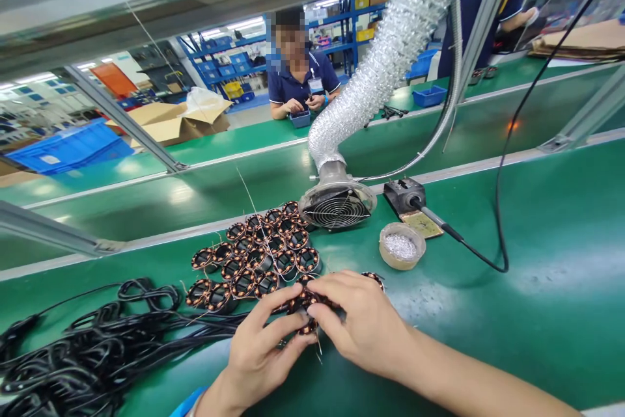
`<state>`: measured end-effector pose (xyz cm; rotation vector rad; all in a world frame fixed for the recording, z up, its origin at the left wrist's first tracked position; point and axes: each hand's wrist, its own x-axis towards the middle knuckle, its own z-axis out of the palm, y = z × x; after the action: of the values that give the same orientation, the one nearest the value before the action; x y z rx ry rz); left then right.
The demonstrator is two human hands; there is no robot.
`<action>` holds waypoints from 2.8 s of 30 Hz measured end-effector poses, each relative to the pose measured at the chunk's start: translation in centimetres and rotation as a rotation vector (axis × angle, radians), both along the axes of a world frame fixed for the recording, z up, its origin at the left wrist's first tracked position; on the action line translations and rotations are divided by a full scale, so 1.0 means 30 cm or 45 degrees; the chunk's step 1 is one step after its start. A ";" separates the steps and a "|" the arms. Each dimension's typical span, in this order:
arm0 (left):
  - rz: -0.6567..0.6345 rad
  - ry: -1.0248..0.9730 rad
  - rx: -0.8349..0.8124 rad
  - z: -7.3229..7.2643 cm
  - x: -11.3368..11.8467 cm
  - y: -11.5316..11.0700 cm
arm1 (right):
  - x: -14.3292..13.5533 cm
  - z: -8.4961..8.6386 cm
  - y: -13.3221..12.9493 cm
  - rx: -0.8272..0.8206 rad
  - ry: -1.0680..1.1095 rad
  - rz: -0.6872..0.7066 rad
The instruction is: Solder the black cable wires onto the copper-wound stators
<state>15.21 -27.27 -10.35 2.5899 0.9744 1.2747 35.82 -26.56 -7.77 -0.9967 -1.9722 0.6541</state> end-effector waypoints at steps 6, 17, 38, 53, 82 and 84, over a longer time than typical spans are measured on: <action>-0.003 -0.017 0.010 0.028 0.057 0.026 | 0.035 0.004 -0.007 0.061 0.126 -0.112; -0.146 0.308 -0.477 0.011 0.219 0.369 | 0.215 -0.060 0.095 0.020 -0.124 -0.482; -0.136 0.382 -0.313 0.001 0.315 0.003 | 0.542 -0.248 0.319 0.177 -0.307 -1.158; -0.442 0.286 -0.438 -0.018 0.244 -0.078 | 0.521 -0.162 -0.076 0.011 0.552 -1.119; -0.112 0.339 -0.958 -0.025 0.193 -0.096 | 0.201 -0.268 -0.285 0.318 0.146 -0.284; -0.155 0.370 -0.932 -0.026 0.187 -0.086 | 0.183 -0.285 -0.299 0.378 0.172 -0.282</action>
<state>20.83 -29.84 -11.12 2.2111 1.0481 0.3889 41.31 -35.52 -16.31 -0.9430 -1.7470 0.2873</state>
